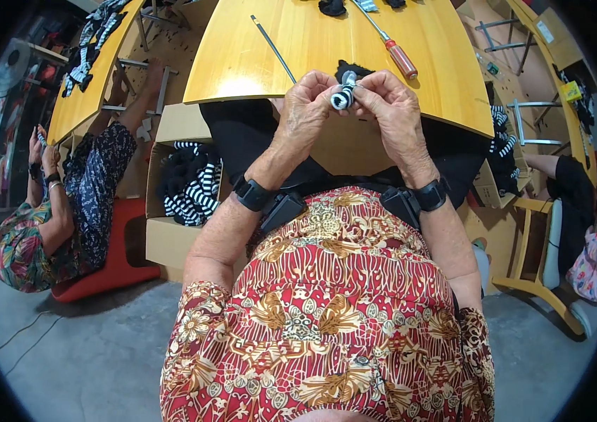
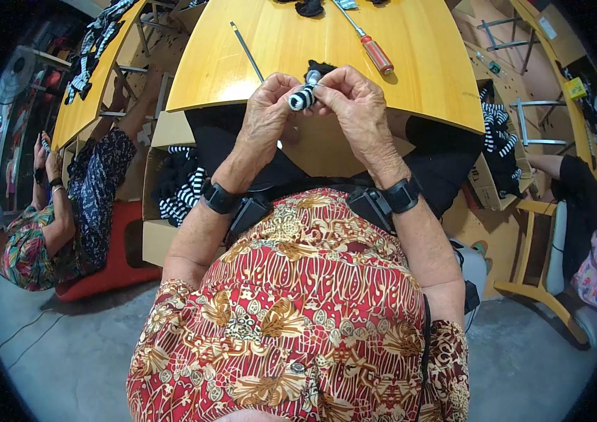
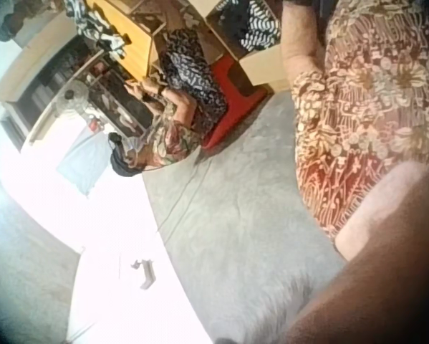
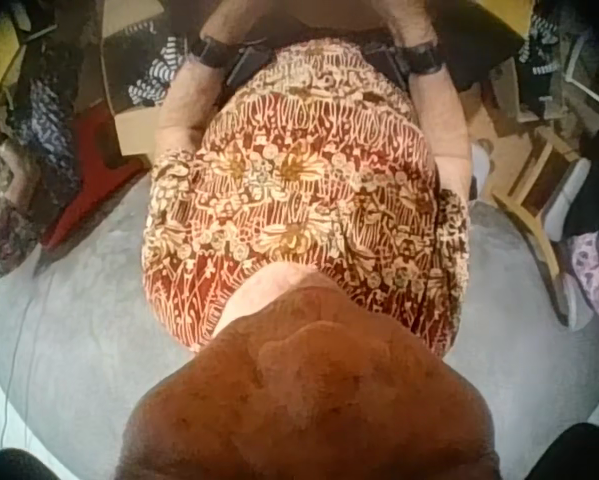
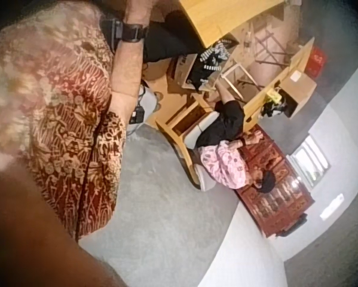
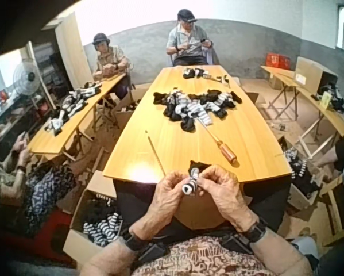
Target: The person uses a red-handled tool to pull and adjust the fabric of black-and-white striped socks. They repeatedly insert the tool into the sock opening to stretch or align the material, then set the sock down and pick up another to repeat the process.
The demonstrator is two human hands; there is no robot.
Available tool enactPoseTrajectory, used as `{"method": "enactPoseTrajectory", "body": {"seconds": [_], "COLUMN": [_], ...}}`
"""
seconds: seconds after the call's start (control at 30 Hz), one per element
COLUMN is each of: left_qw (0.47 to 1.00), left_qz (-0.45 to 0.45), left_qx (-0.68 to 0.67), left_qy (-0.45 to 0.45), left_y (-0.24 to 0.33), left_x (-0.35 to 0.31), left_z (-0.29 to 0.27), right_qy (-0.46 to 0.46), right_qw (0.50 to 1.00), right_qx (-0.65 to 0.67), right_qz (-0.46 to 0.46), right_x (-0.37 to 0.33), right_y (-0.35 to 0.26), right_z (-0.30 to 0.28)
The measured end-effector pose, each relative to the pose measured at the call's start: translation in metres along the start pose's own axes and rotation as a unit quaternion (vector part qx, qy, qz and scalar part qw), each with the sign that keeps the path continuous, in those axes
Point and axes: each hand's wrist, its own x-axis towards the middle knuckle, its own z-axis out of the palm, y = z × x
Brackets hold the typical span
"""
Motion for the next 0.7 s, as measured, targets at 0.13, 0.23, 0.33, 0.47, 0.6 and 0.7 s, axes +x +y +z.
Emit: {"method": "enactPoseTrajectory", "body": {"seconds": [0.13,0.23,0.33,0.47,0.6,0.7], "left_qw": [0.996,0.983,0.968,0.968,0.987,0.993], "left_qz": [-0.034,-0.060,-0.084,-0.118,-0.058,-0.033], "left_qx": [-0.044,-0.167,-0.237,-0.214,-0.146,-0.116], "left_qy": [0.064,0.050,-0.010,-0.050,-0.032,0.009], "left_y": [0.003,-0.004,-0.015,-0.007,0.001,0.004], "left_x": [-0.002,0.000,0.003,-0.001,-0.004,-0.005], "left_z": [0.002,0.000,-0.008,-0.007,-0.005,-0.001], "right_qy": [0.009,-0.019,-0.025,-0.011,-0.021,-0.022], "right_qw": [0.999,0.991,0.977,0.981,0.978,0.982], "right_qx": [-0.039,0.106,0.177,0.165,0.179,0.169], "right_qz": [0.029,0.079,0.117,0.097,0.103,0.085], "right_x": [0.002,0.004,0.006,0.007,0.004,0.001], "right_y": [0.003,0.010,0.021,0.017,-0.004,-0.004], "right_z": [0.002,-0.002,-0.009,-0.012,-0.001,0.002]}}
